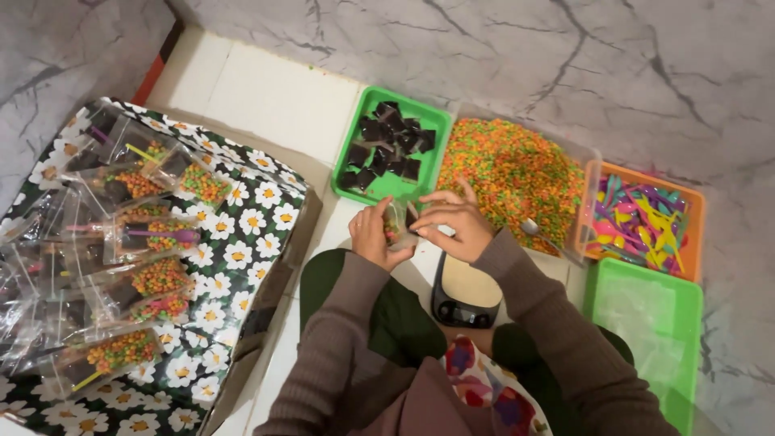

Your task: Packaging small colorful candies into plastic bags using a spoon and a digital scale.

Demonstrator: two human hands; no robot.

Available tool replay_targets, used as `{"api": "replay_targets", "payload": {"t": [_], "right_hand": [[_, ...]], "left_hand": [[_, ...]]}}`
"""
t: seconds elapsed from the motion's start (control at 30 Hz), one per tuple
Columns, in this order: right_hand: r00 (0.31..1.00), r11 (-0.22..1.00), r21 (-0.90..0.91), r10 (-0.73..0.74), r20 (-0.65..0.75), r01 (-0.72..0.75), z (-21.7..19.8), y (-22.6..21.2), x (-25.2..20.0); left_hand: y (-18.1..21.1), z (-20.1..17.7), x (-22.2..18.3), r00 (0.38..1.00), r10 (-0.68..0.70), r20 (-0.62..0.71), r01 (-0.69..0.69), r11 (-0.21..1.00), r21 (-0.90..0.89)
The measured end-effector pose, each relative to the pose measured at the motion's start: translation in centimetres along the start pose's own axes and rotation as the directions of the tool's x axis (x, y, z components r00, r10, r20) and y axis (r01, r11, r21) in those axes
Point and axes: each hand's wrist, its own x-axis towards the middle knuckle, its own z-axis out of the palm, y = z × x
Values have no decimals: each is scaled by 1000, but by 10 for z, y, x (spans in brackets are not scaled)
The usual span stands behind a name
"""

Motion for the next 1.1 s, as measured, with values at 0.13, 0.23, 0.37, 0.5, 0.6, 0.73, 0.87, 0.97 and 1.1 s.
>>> {"api": "replay_targets", "payload": {"t": [0.13,0.23,0.37,0.5,0.6,0.73,0.87,0.97,1.1], "right_hand": [[993,991,121,46,107,-59,-27,-1,-17],[966,991,51,108,234,-123,-35,-5,-35],[943,961,-153,260,206,-232,-44,-26,-48],[966,965,-60,251,-61,-255,-39,-28,-67],[937,957,-7,283,-204,-290,-40,-28,-77],[889,918,186,389,-241,-352,-60,-58,-78],[856,872,320,454,-245,-371,-72,-71,-79],[866,867,357,442,-234,-347,-76,-79,-80],[890,868,374,415,-188,-326,-82,-88,-80]], "left_hand": [[28,-4,-6,992,127,26,-127,992,-1],[55,-1,-14,982,181,57,-183,983,31],[70,13,-17,989,150,-2,-150,986,74],[111,16,-25,988,122,-90,-109,984,142],[128,11,-25,996,86,-19,-86,996,-7],[141,-4,-28,988,-122,94,146,939,-310],[141,-3,-25,990,-123,73,142,913,-383],[154,-7,-26,991,-120,52,131,921,-367],[162,-7,-29,992,-123,37,128,928,-350]]}}
